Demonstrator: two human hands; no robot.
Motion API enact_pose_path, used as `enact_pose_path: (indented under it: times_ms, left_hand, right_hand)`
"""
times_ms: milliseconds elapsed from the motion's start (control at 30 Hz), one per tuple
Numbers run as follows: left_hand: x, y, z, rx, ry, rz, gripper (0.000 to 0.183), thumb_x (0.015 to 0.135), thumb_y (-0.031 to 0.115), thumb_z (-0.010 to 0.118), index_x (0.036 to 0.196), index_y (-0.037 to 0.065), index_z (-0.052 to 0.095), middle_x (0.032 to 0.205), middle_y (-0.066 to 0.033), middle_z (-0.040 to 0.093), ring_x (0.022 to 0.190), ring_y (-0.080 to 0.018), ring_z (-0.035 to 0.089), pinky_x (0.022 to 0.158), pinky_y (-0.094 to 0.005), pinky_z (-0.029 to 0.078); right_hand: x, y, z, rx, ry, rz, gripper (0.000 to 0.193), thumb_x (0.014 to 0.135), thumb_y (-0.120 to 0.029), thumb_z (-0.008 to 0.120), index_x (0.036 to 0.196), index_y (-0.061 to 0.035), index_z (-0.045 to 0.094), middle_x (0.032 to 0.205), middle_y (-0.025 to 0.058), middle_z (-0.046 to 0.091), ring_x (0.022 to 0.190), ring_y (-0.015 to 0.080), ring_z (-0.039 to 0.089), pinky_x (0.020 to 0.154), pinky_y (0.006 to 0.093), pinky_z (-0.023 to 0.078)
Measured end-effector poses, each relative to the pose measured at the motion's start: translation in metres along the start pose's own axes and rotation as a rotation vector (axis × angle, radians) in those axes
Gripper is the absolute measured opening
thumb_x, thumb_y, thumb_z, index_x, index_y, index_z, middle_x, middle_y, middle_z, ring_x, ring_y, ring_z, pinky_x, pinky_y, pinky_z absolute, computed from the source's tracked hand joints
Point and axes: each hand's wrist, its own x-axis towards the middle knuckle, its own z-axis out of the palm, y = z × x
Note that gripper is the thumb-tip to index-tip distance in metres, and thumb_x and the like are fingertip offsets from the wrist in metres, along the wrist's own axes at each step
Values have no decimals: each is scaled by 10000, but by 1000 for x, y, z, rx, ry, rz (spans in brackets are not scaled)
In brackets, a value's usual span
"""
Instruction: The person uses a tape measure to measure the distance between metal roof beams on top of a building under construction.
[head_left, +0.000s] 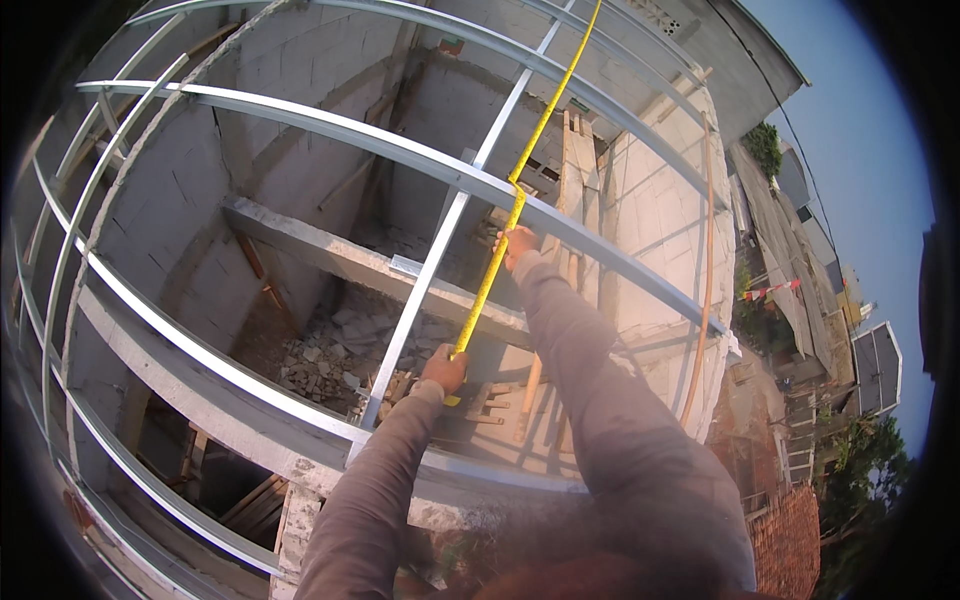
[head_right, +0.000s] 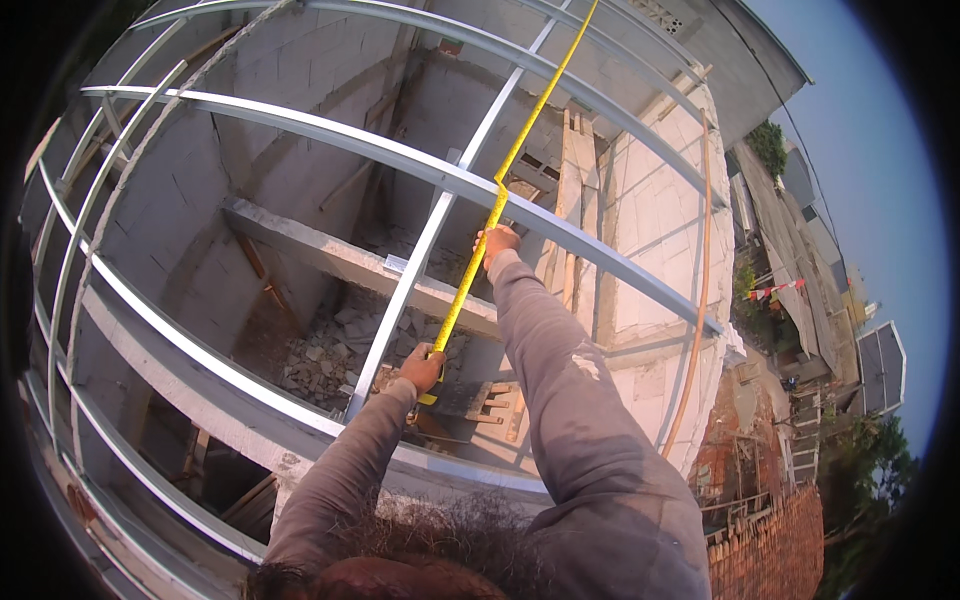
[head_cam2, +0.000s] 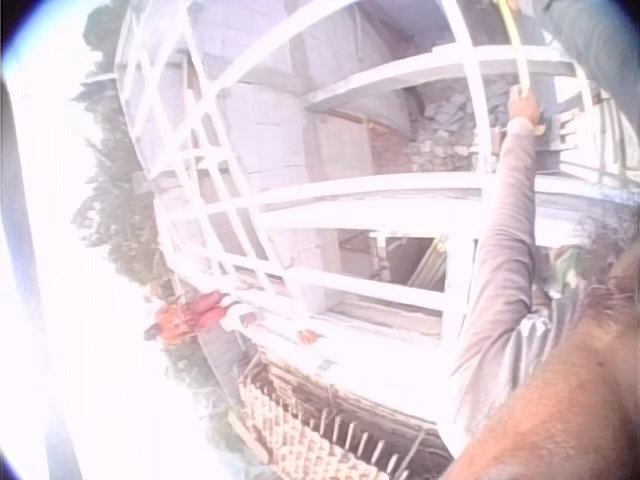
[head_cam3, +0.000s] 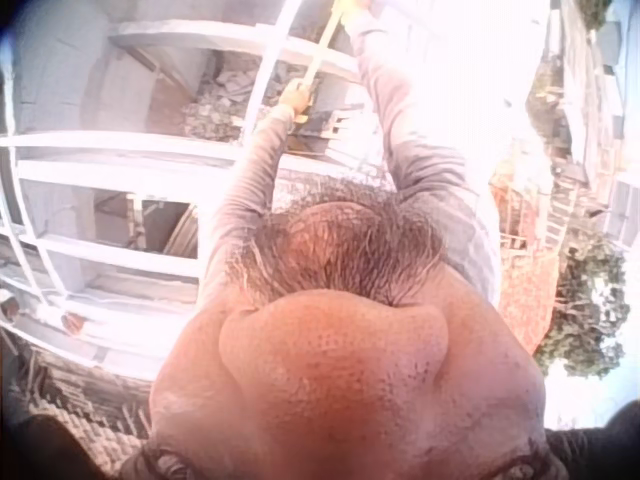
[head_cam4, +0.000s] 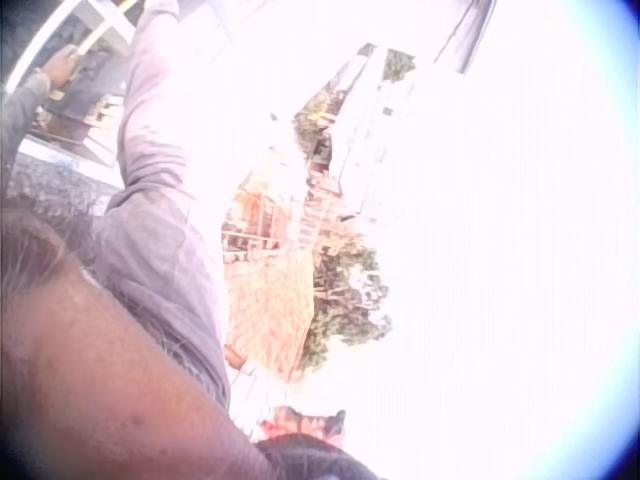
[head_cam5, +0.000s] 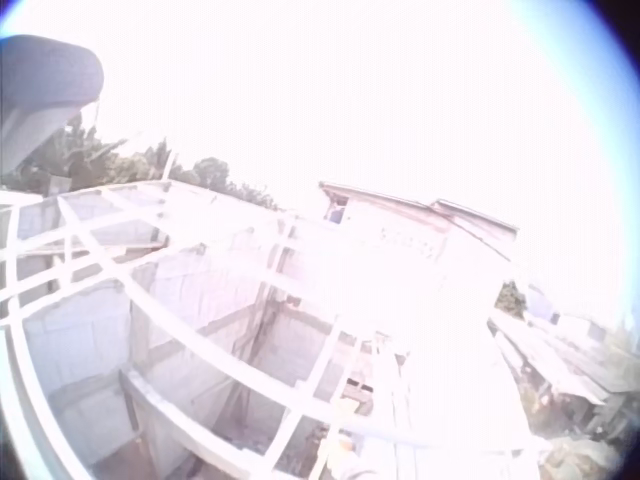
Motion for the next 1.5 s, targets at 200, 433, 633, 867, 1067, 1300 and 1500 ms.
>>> enact_pose_path:
  times_ms: [200,433,633,867,1067,1300,1500]
  left_hand:
    - [20,-33,12,20,42,31,399,893,340,617,1172,55,601,1025,-201,693,977,-319,673,872,-389,500]
    - [35,-95,17,13,32,-9,461,877,353,599,1245,75,585,1155,-276,645,1111,-420,611,965,-454,475]
    - [43,-127,21,-29,8,-5,470,878,362,601,1256,83,582,1179,-296,623,1131,-429,593,983,-454,469]
    - [50,-107,15,-76,0,52,347,888,304,599,1130,57,621,1023,-205,693,985,-334,669,875,-397,497]
    - [42,-109,8,-11,-79,45,339,897,320,609,1083,37,625,963,-170,690,905,-267,665,823,-372,499]
    - [12,-108,-3,-26,-267,-36,314,907,325,611,1044,46,652,937,-133,693,866,-220,649,805,-343,494]
    - [12,-127,11,-42,-305,-29,409,867,402,594,1080,61,666,1028,-186,705,1004,-308,663,910,-373,481]
  right_hand:
    - [13,27,-11,-17,8,-82,148,935,-9,529,1076,-53,530,831,129,626,659,255,605,596,419,535]
    - [7,68,-12,-159,4,34,137,937,3,509,1061,-56,520,886,111,618,795,259,624,752,459,537]
    - [6,88,-14,-173,8,0,129,928,17,511,1037,-53,517,894,113,628,771,255,622,727,440,540]
    - [9,77,-8,-127,63,-119,93,902,13,537,978,-33,563,775,113,655,578,210,603,503,331,488]
    - [-3,80,-19,-205,143,-190,115,877,29,504,961,-22,564,758,113,636,601,199,594,519,350,498]
    - [-62,78,-29,-488,258,-264,120,866,-12,545,939,35,629,858,125,652,750,195,611,666,337,476]
    - [-82,74,-32,-445,255,-270,186,878,-36,578,1034,36,649,926,121,668,830,200,616,727,344,479]
